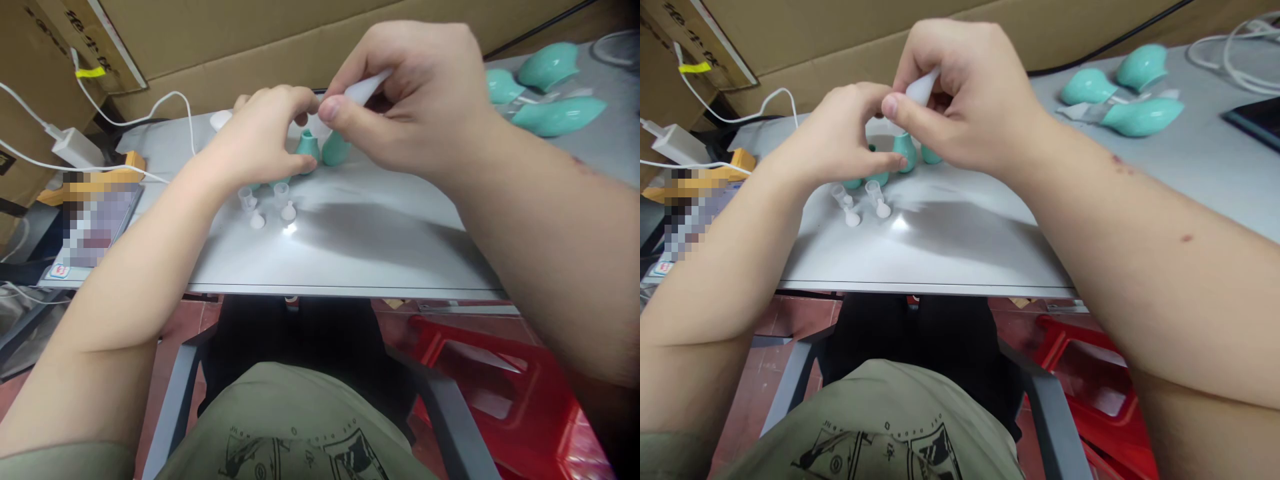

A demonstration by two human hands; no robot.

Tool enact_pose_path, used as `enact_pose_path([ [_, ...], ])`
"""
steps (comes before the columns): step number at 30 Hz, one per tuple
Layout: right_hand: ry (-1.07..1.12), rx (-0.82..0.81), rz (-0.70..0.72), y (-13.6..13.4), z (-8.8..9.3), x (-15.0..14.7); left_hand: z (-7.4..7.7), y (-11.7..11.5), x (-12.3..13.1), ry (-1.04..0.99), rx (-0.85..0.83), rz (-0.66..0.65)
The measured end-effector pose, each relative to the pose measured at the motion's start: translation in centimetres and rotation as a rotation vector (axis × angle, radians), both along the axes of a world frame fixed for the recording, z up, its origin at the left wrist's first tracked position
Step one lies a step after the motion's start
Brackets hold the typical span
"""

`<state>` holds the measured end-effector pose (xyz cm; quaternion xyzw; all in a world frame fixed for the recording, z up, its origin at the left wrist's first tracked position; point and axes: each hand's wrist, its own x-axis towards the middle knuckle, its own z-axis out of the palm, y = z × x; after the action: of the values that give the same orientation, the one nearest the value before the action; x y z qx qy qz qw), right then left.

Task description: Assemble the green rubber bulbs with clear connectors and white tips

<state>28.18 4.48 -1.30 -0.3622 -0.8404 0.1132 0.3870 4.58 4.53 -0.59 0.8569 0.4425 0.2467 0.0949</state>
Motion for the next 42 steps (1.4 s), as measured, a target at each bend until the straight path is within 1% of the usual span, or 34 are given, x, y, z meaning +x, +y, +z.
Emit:
enact_pose_path([
  [4, -0.025, 0.004, -0.031, -0.5, 0.3, 0.1, 0.2, -0.8, -0.6, -0.075, 0.043, -0.170],
  [6, -0.045, -0.027, -0.022, -0.6, 0.1, 0.0, 0.0, -1.1, -0.7, -0.141, 0.062, -0.209],
  [8, -0.076, -0.064, -0.013, -0.7, 0.0, -0.2, -0.3, -1.2, -0.6, -0.169, 0.076, -0.182],
  [10, -0.104, -0.070, -0.026, -0.7, -0.1, -0.5, -0.5, -1.1, -0.4, -0.153, 0.092, -0.149],
  [14, -0.123, -0.030, -0.094, -1.0, 0.1, -1.0, -0.3, -1.3, 0.1, -0.127, 0.095, -0.095],
  [16, -0.121, -0.023, -0.104, -1.1, 0.2, -1.1, -0.1, -1.5, 0.2, -0.123, 0.066, -0.078],
  [19, -0.077, 0.023, -0.114, -1.1, 0.4, -0.8, 0.0, -1.6, 0.0, -0.089, 0.057, -0.009],
  [21, -0.042, 0.038, -0.077, -0.9, 0.5, -0.3, -0.2, -1.3, -0.3, -0.067, 0.080, 0.018],
  [22, -0.048, 0.017, -0.024, -0.7, 0.5, -0.1, -0.3, -1.2, -0.5, -0.068, 0.096, 0.005],
  [24, -0.130, -0.087, 0.126, -0.4, 0.4, 0.1, -0.6, -1.0, -0.7, -0.086, 0.113, -0.045],
  [26, -0.290, -0.227, 0.231, -0.1, 0.0, 0.0, -0.7, -1.1, -0.8, -0.098, 0.111, -0.072],
  [28, -0.452, -0.332, 0.240, 0.1, -0.4, -0.5, -0.8, -1.4, -0.8, -0.081, 0.087, -0.065],
  [30, -0.566, -0.376, 0.214, 0.1, -1.0, -1.3, -0.8, -1.5, -0.7, -0.063, 0.062, -0.059],
  [34, -0.658, -0.386, 0.163, 0.5, -1.7, -2.0, -0.9, -1.0, -0.7, -0.040, 0.075, -0.116],
  [36, -0.678, -0.389, 0.129, 1.1, -1.5, -1.3, -1.0, -0.7, -0.7, -0.035, 0.103, -0.125],
  [38, -0.661, -0.367, 0.116, 1.6, -0.8, 0.1, -1.1, -0.5, -0.8, -0.029, 0.117, -0.114],
  [39, -0.630, -0.346, 0.131, 1.8, -0.3, 0.9, -1.1, -0.5, -0.8, -0.024, 0.123, -0.109],
  [42, -0.429, -0.240, 0.279, 1.5, 1.5, 3.0, -1.2, -0.8, -0.6, 0.019, 0.142, -0.091],
])
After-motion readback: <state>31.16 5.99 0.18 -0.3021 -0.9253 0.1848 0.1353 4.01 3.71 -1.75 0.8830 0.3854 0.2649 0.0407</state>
